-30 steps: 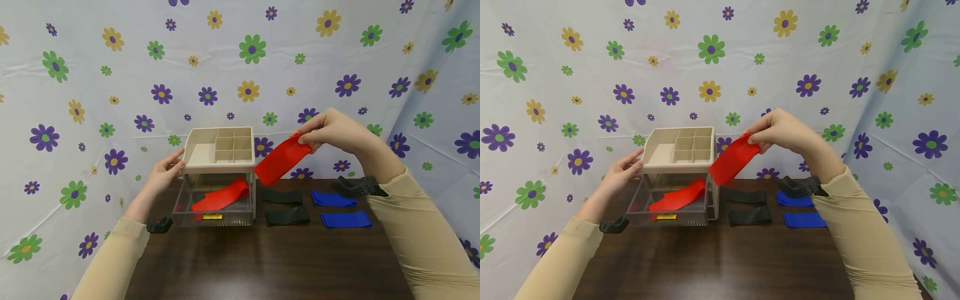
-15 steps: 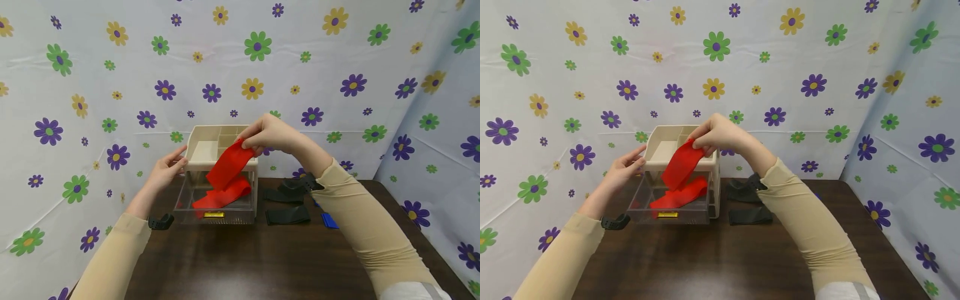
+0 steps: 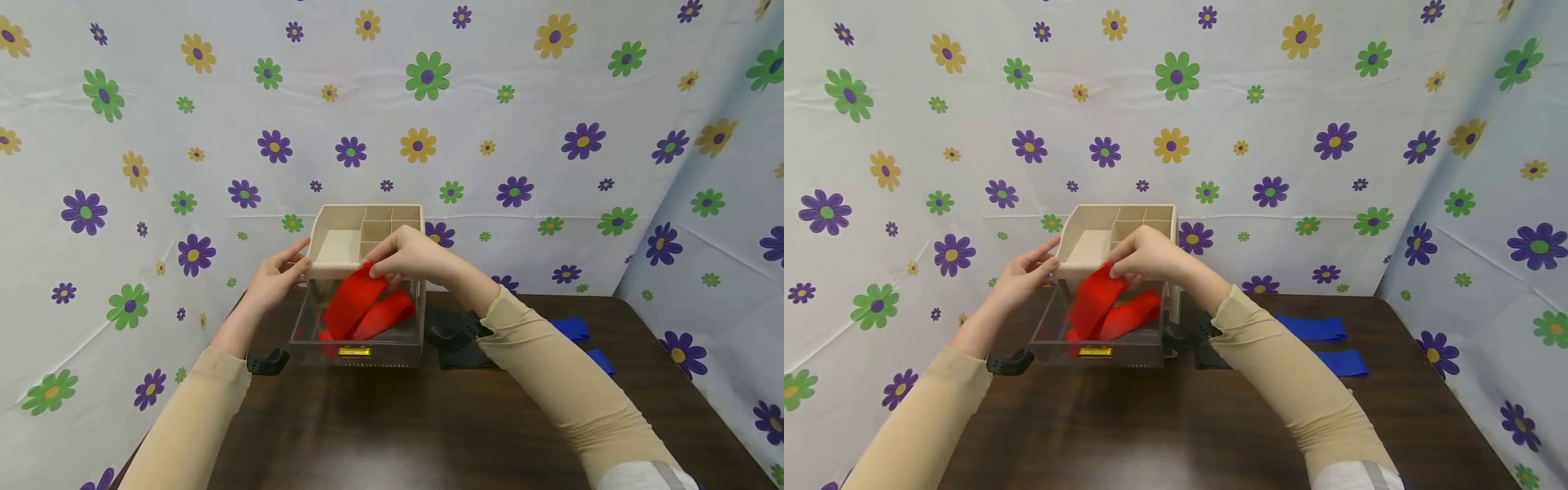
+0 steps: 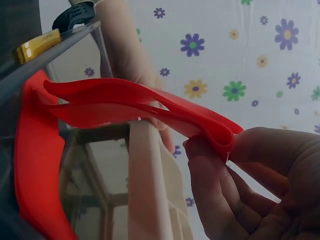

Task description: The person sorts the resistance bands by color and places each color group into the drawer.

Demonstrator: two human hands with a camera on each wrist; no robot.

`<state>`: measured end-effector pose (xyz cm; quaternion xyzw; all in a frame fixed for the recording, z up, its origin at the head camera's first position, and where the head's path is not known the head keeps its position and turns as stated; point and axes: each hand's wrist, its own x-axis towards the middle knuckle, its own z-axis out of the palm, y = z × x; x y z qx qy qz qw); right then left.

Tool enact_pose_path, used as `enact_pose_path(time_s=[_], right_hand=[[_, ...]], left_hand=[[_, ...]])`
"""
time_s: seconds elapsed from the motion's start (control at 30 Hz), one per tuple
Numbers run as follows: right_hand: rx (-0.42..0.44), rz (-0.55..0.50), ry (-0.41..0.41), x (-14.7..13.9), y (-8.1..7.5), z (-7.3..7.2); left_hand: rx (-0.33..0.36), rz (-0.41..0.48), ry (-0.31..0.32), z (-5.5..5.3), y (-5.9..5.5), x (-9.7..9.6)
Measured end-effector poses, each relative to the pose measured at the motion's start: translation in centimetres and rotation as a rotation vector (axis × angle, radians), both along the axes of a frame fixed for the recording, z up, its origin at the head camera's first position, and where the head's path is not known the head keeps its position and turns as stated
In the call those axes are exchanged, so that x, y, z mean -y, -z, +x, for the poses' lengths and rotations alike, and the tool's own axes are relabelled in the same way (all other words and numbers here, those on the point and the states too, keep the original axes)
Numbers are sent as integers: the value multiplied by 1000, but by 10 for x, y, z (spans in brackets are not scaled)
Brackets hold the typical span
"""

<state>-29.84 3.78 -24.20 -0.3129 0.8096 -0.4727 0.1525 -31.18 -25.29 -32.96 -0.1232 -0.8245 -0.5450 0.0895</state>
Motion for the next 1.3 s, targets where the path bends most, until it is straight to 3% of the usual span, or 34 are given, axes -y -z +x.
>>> enact_pose_path(time_s=[0.47,0.83,1.0,1.3], right_hand=[[-78,139,90,-14,34,-7],[-362,380,65,-10,41,-5],[-379,375,68,-13,41,-2],[-367,268,87,-25,34,4]], left_hand=[[3,-9,-9,1,-1,-1],[-1,-21,-15,2,-1,-2],[-17,14,-7,1,0,-3],[-1,29,-6,3,-2,-3]])
